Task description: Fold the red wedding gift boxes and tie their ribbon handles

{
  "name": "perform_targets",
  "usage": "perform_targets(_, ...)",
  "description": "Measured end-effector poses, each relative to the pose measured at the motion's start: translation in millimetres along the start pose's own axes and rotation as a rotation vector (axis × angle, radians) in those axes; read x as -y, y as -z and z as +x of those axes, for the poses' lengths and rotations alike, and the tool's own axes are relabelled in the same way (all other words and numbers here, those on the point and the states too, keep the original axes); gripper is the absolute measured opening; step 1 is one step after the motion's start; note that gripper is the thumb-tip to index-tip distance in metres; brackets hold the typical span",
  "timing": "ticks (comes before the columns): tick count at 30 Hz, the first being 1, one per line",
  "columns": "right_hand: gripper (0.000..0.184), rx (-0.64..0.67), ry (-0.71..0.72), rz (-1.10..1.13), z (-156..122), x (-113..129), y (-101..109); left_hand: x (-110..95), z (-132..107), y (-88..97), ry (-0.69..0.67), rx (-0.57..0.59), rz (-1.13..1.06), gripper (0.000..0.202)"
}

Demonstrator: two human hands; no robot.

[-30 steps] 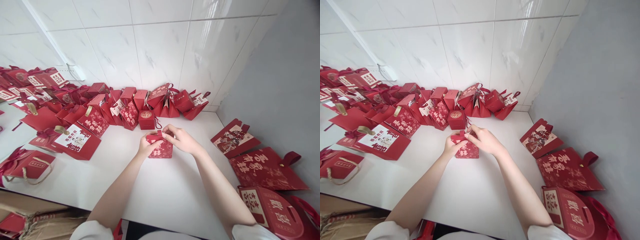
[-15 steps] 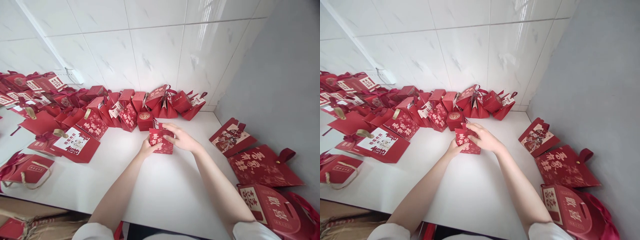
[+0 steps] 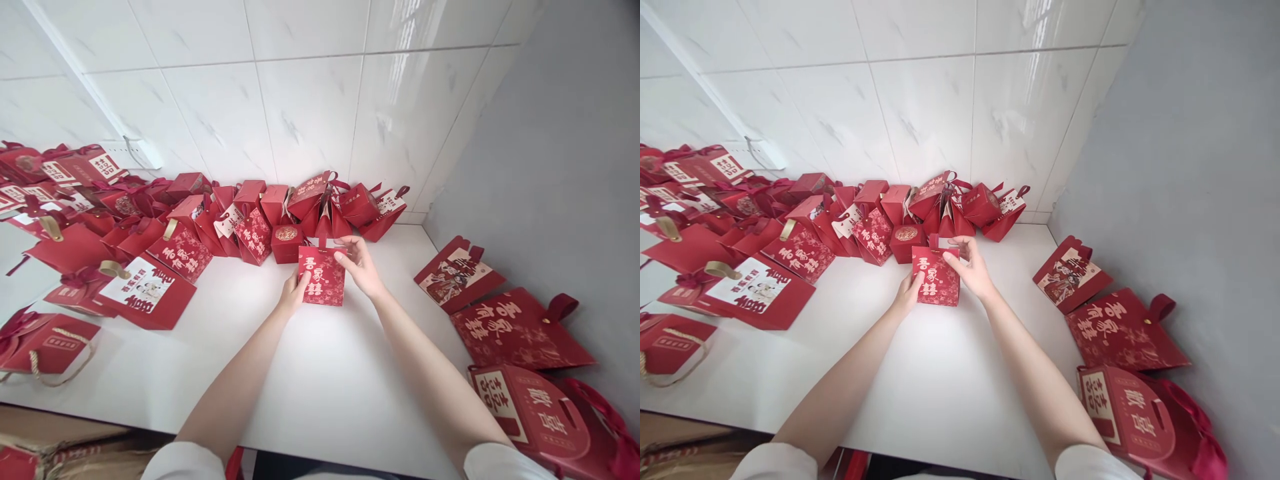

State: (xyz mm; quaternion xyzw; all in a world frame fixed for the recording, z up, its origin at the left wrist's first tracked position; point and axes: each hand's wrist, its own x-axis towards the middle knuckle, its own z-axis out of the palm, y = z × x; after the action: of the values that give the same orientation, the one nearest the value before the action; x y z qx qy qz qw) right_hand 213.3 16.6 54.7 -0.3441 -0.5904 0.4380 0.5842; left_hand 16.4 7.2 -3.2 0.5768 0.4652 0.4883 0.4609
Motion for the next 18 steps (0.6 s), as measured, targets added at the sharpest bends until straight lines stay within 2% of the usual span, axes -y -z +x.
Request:
perform_targets(2, 0.049, 0.027, -0.093, 0.025, -7, -20, -3, 3, 6, -2.4, -0.001, -0.042, -0.051, 0.057)
perform_targets(6, 0.045, -0.002, -0.295, 0.096, -21, -53, -10, 8, 17, -5.4, -0.025, -0.082, -0.068, 0.055)
perform_targets(12, 0.066, -0.171, -0.236, 0.091, -32, -67, -15, 10, 15, 0.4, -0.085, -0.224, 0.057, 0.041)
perform_targets(15, 0.049, -0.248, -0.205, 0.026, -33, -70, -13, 8, 11, 1.3, -0.096, -0.173, 0.066, 0.037)
perform_targets(18, 0.041, -0.164, -0.213, -0.035, -27, -73, -7, 7, 12, 0.9, -0.138, -0.076, 0.050, 0.042)
